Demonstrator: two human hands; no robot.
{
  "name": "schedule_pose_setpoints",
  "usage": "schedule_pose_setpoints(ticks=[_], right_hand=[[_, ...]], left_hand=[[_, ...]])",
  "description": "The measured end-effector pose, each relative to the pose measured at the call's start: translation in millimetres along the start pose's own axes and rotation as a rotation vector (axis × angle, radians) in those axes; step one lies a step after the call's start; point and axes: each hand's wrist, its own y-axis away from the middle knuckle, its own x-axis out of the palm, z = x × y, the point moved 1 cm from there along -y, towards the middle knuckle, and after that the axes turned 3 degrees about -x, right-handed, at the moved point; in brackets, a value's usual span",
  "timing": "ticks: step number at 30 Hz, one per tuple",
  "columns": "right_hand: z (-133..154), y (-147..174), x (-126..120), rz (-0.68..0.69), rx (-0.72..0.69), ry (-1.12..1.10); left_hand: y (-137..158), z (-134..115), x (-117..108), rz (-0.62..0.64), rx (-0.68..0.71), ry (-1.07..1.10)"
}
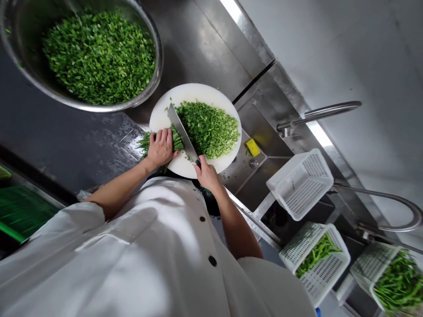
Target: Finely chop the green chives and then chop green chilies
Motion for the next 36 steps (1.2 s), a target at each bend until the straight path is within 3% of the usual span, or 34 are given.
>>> schedule_pose_setpoints(ticks=[7, 12, 15, 20, 23, 28, 31, 36], right_hand=[[32.0, 38.6, -34.5, 0.023, 0.051, 0.155], [44.2, 64.4, -56.0, 0.16, 0.1, 0.229], [43.3, 41.9, -40.1, 0.173, 0.078, 0.201], [37.5, -14.2, -1.0, 0.032, 0.02, 0.141], [35.1, -7.7, -8.7, 0.023, 0.02, 0.173], [36.3, 39.1, -41.5, 0.116, 0.049, 0.216], [42.1, 27.4, -29.3, 0.133, 0.036, 0.187], [49.3, -19.2, 5.2, 0.025, 0.024, 0.171]], left_hand=[[7.2, 8.2, -0.2, -0.025, -0.046, 0.026], [9.6, 9.8, 3.9, -0.005, -0.041, 0.027], [9.8, 6.8, 4.4, 0.009, -0.018, 0.021], [11.9, 3.8, 4.5, 0.0, -0.025, 0.019], [13.0, 4.2, 5.5, -0.015, -0.037, 0.019], [13.0, 5.4, 7.7, -0.018, -0.037, 0.022], [12.6, 4.5, 7.7, -0.005, -0.034, 0.021], [15.2, 4.0, 3.1, -0.015, -0.042, 0.027]])
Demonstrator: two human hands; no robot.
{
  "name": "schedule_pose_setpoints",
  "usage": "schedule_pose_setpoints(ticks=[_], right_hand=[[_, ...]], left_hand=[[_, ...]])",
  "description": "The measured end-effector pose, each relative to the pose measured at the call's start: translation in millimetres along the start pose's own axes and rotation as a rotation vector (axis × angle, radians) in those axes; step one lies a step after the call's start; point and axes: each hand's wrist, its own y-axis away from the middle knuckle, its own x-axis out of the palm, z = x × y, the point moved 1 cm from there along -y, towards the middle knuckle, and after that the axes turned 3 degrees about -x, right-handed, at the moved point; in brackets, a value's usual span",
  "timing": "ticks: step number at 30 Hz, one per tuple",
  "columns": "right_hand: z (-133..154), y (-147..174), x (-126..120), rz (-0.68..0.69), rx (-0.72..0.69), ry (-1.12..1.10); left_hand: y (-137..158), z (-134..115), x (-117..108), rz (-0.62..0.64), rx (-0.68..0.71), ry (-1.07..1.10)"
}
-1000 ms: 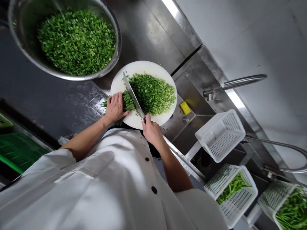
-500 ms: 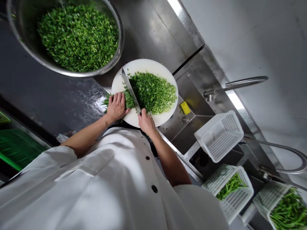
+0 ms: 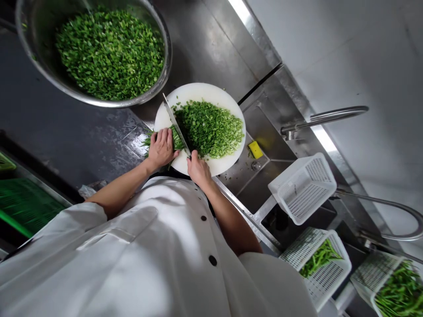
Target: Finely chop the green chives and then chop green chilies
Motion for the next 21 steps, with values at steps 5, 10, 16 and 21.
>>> schedule_pose_setpoints(ticks=[5, 10, 16, 21], right_hand=[[-11.2, 36.9, -28.1, 0.041, 0.0, 0.054], [-6.3, 47.8, -29.6, 0.124, -0.014, 0.047], [5.1, -6.3, -2.2, -0.014, -0.042, 0.024], [-13.0, 40.5, -30.5, 0.048, -0.052, 0.094]], left_hand=[[7.7, 5.2, -1.4, -0.015, -0.037, -0.034], [9.8, 5.7, 2.5, 0.007, -0.01, -0.044], [10.0, 4.1, 2.1, 0.0, -0.005, -0.074], [10.9, 5.0, 4.6, -0.012, -0.023, -0.065]])
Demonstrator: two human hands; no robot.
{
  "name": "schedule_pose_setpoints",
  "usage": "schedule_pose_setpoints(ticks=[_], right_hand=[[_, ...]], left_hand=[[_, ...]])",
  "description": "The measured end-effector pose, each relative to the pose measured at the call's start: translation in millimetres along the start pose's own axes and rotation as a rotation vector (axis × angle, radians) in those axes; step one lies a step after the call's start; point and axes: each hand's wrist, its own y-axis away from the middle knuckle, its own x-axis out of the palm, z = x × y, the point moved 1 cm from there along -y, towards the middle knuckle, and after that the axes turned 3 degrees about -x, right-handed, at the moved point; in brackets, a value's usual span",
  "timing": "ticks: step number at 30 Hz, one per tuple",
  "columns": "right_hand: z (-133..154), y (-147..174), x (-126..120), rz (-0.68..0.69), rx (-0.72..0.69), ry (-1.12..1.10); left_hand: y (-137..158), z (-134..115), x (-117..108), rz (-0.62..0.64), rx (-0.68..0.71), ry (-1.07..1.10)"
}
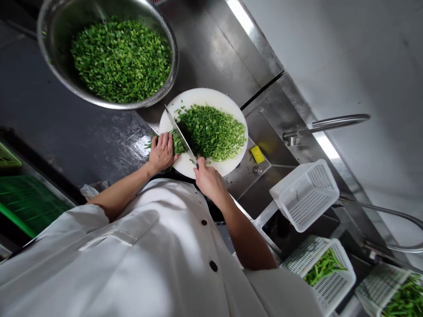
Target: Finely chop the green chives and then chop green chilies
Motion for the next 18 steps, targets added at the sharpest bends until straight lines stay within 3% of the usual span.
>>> schedule_pose_setpoints(ticks=[2, 4, 8, 11, 15, 18], right_hand=[[0.2, 14.7, -4.1, 0.05, 0.001, 0.008], [7.2, 9.8, 0.9, 0.061, 0.0, -0.004], [21.7, -38.0, 27.8, -0.057, -0.008, -0.048], [11.9, -61.4, 44.5, -0.145, -0.035, -0.112], [-24.1, -42.0, 56.5, -0.308, -0.047, -0.282], [-50.4, -6.8, 61.3, -0.485, 0.09, -0.349]], left_hand=[[0.1, 0.0, 2.1, 0.006, -0.001, 0.011], [0.4, -0.4, 3.7, 0.012, 0.002, 0.019], [1.8, -1.8, 4.3, 0.002, 0.011, 0.018], [1.0, -1.5, 3.8, -0.027, 0.003, 0.039], [-9.5, 7.5, 6.3, -0.096, -0.122, 0.13], [-22.9, 20.2, 10.8, -0.166, -0.151, 0.224]])
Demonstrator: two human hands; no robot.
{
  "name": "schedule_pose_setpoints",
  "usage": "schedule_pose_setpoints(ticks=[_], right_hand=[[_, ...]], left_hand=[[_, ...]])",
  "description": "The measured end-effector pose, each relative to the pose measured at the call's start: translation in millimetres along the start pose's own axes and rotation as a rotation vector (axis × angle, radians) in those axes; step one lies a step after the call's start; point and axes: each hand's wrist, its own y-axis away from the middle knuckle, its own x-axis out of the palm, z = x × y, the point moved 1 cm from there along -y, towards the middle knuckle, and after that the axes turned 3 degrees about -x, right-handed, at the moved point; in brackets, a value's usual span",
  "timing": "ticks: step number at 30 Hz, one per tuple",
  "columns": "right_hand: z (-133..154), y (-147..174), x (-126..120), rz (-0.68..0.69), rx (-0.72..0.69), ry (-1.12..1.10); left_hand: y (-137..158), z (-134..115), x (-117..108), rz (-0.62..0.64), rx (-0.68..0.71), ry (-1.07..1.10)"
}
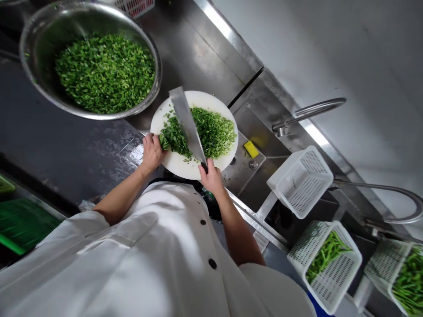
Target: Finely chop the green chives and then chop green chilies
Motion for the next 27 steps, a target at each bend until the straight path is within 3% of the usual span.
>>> schedule_pose_setpoints(ticks=[5, 10, 14, 17, 19, 22, 25, 27], right_hand=[[-29.3, 36.2, -23.9, -0.208, 0.202, -0.001], [-41.5, 53.3, -14.5, -0.314, 0.345, -0.073], [-44.7, 60.2, -6.7, -0.38, 0.453, -0.045], [-50.9, 66.7, -16.3, -0.407, 0.48, 0.038], [-57.5, 72.9, -30.1, -0.393, 0.462, 0.095], [-67.6, 85.0, -55.0, -0.324, 0.417, 0.161], [-73.6, 98.8, -75.1, -0.263, 0.378, 0.195], [-75.1, 108.5, -82.9, -0.239, 0.353, 0.211]], left_hand=[[-27.3, 22.6, 1.3, -0.054, -0.066, 0.108], [-56.0, 39.0, -7.8, 0.017, -0.123, 0.121], [-66.3, 47.8, -28.1, 0.042, -0.21, 0.109], [-57.8, 46.2, -53.1, 0.008, -0.211, 0.083], [-41.3, 34.6, -64.3, 0.046, -0.06, 0.079], [7.3, -2.3, -51.6, 0.395, 0.364, 0.096], [82.7, -57.7, -0.3, 0.841, 0.834, 0.131], [134.8, -101.0, 45.0, 1.028, 1.069, 0.104]])
